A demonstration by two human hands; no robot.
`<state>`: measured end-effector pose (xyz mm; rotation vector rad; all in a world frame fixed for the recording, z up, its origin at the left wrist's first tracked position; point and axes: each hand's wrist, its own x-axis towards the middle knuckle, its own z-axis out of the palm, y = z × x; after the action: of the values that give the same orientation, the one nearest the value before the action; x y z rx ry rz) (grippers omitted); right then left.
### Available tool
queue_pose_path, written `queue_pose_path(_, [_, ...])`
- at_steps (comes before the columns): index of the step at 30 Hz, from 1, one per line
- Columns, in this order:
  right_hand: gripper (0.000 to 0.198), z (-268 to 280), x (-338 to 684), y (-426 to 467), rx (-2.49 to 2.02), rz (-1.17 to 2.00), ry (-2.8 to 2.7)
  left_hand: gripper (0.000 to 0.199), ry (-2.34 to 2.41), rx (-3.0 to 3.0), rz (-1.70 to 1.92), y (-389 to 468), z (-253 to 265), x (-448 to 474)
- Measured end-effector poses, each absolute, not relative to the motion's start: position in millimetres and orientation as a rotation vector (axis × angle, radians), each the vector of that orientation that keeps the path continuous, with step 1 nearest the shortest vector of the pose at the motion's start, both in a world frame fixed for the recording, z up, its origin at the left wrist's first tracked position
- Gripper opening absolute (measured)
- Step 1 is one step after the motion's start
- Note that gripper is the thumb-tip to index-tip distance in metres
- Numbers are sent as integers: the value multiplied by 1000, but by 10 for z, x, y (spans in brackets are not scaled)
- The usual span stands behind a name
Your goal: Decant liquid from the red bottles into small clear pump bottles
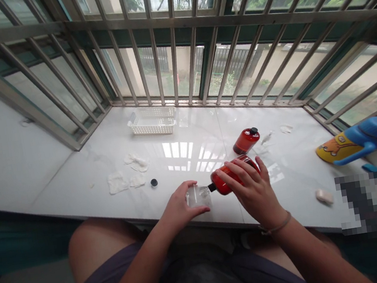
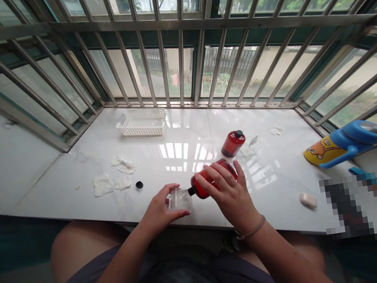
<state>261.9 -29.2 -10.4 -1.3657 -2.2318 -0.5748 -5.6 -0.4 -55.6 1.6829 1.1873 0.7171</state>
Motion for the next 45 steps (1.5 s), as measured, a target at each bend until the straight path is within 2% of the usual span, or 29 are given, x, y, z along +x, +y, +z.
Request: queue_pose_path(45, [57,38,2563,-279,-1309,-631,-2292,78,1173,1691,732,-7,-589,-63])
